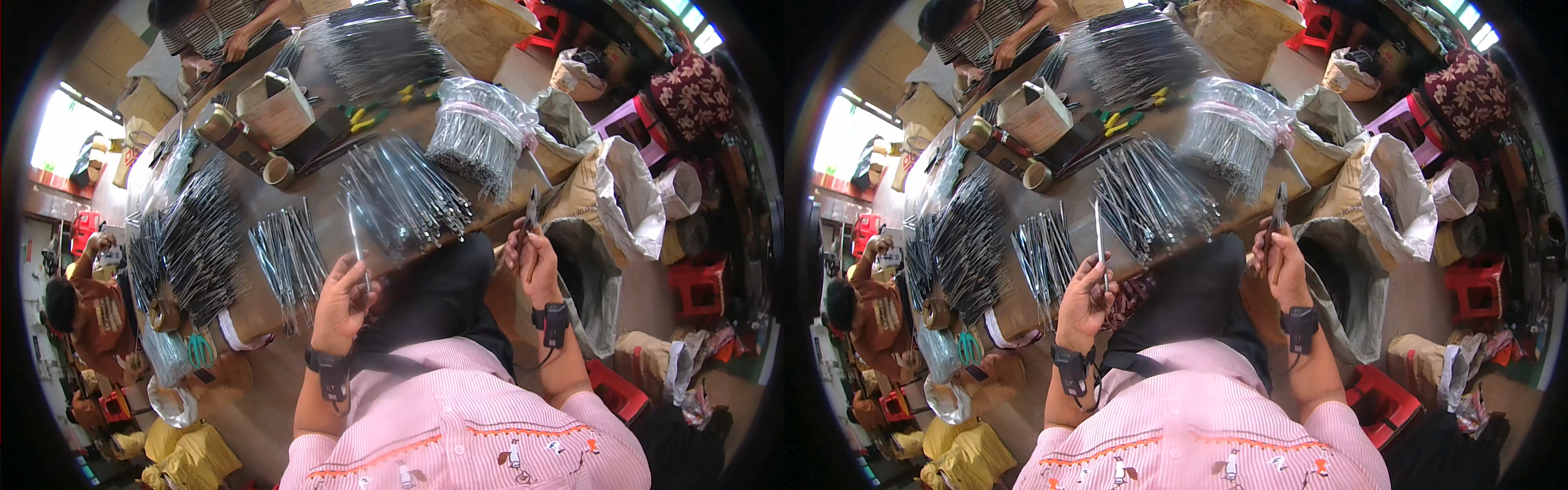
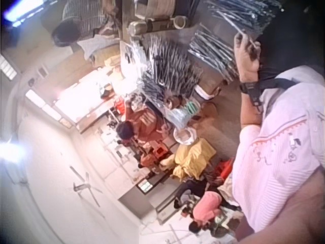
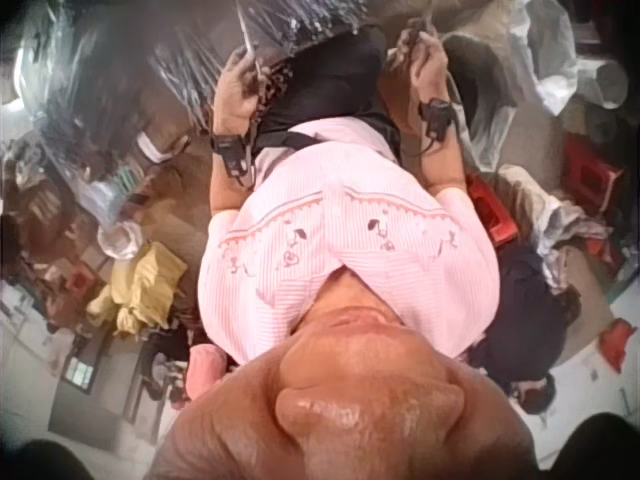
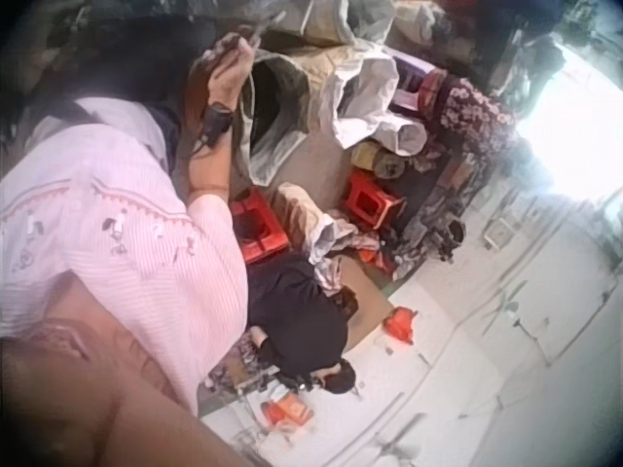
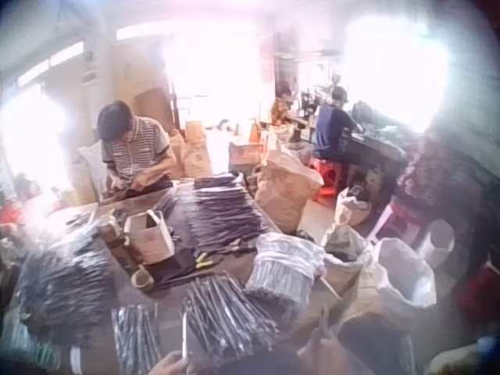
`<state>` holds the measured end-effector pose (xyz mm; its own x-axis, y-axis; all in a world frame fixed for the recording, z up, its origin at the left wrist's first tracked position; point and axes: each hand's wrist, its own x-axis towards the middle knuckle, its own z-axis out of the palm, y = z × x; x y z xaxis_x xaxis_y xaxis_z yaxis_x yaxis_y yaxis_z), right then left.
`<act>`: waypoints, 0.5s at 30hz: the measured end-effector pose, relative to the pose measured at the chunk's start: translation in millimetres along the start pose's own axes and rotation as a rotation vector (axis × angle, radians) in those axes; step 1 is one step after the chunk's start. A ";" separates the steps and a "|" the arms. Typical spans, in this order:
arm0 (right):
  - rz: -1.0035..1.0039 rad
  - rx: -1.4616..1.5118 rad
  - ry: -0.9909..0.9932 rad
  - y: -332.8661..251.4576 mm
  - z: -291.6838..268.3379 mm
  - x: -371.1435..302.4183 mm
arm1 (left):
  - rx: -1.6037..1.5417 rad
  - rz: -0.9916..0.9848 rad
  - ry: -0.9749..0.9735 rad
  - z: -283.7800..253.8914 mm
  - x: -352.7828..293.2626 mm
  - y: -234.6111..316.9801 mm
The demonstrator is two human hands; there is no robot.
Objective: The person uses pliers to cut metal rods one by one, placing the cut pieces into a bundle. The person then gathers the cut rods and aligns them into a neat stack.
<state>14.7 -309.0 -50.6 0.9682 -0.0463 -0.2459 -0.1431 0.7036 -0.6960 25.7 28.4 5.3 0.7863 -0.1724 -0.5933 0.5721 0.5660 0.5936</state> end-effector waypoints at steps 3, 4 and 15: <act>-0.025 0.079 0.033 -8.3 -4.0 13.0 | -0.038 0.018 0.046 1.7 -13.2 -1.7; -0.031 0.100 0.049 -11.3 -5.2 19.8 | -0.046 0.037 0.004 2.4 -16.2 -0.1; -0.313 -1.074 0.334 -37.4 -11.7 104.1 | 0.022 0.131 -0.048 10.6 -28.4 -14.9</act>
<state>118.4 -348.4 -58.1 0.9127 -0.4082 -0.0160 -0.1622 -0.3261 -0.9313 -2.7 16.3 19.1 0.8646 -0.1366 -0.4836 0.4682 0.5685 0.6764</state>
